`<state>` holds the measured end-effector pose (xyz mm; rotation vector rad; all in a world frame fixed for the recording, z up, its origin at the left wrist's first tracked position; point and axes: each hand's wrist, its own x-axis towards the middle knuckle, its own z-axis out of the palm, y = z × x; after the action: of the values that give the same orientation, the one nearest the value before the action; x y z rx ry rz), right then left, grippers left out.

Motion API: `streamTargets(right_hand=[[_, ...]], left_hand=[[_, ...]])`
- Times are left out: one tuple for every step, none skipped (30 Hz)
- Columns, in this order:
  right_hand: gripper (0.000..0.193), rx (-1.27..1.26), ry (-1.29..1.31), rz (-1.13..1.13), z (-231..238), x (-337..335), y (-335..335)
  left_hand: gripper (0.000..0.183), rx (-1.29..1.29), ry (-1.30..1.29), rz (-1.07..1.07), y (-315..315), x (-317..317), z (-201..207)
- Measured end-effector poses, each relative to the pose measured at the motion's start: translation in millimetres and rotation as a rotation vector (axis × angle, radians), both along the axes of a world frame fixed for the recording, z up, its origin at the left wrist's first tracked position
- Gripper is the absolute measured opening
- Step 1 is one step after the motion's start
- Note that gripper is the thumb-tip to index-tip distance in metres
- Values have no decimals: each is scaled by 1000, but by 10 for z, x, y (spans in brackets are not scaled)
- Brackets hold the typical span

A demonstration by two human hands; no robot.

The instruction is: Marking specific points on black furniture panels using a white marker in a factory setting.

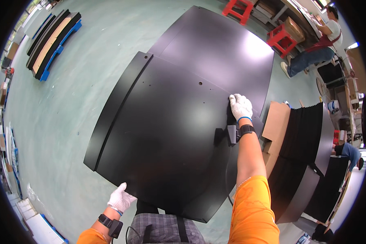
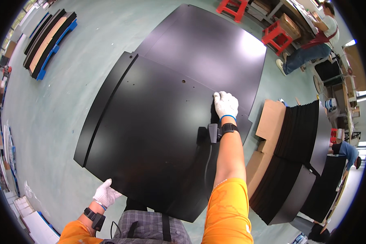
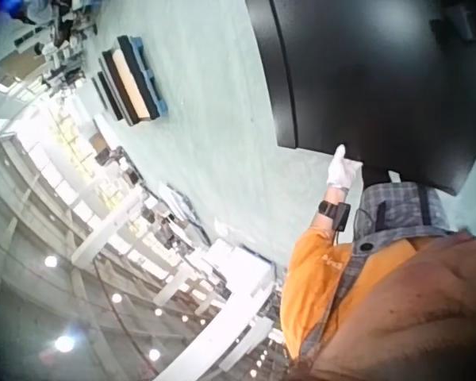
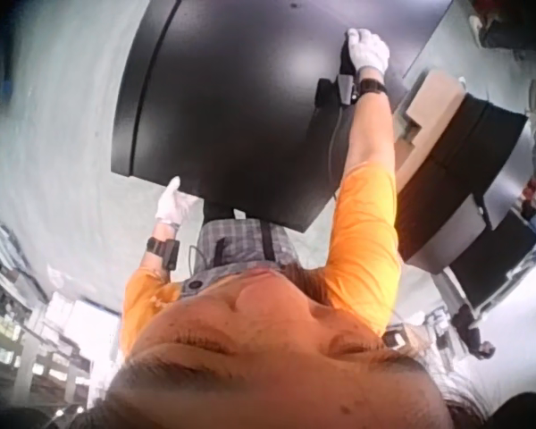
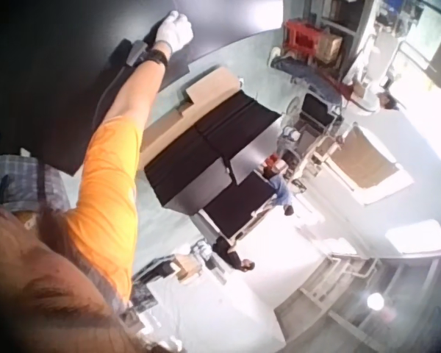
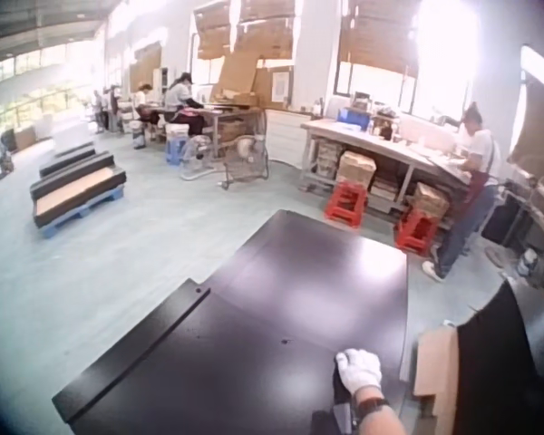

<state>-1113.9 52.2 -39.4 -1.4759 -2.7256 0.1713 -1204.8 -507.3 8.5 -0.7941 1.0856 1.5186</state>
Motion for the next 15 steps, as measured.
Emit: streamTargets(right_hand=[[40,-16,-5,-7,-7,3,-5],[39,-5,0,-3,-18,14,-19],[39,-6,7,-3,-23,30,-25],[39,-7,18,-1,-34,35,-21],[38,-13,23,-11,-41,41,-10],[37,-17,13,-9,-31,51,9],[38,-13,-2,-23,-23,68,15],[38,-10,-16,-32,-17,81,9],[38,-11,-19,-39,-10,98,-2],[38,-5,5,-34,-3,108,-15],[39,1,34,-23,-12,87,-22],[39,-1,36,-19,-15,65,-27],[39,3,23,-11,-14,39,-32],[39,6,11,1,-12,4,-41],[40,-13,34,12,14,6,-44]], left_hand=[[49,2,-2,-14,8,1,5],[47,-2,-16,7,28,-1,23],[45,-7,-30,26,45,-3,28],[45,-5,-30,12,45,-10,18],[44,5,-57,46,38,-14,3],[44,13,-88,79,50,-23,-1],[44,14,-91,67,76,-31,4],[44,31,-109,99,99,-28,36],[44,47,-128,134,113,-24,52],[44,46,-131,130,97,-16,32],[44,50,-121,140,82,-23,28],[45,54,-110,153,70,-30,34],[45,52,-107,161,54,-36,34],[45,40,-108,142,37,-43,26],[46,28,-107,127,20,-54,29]])
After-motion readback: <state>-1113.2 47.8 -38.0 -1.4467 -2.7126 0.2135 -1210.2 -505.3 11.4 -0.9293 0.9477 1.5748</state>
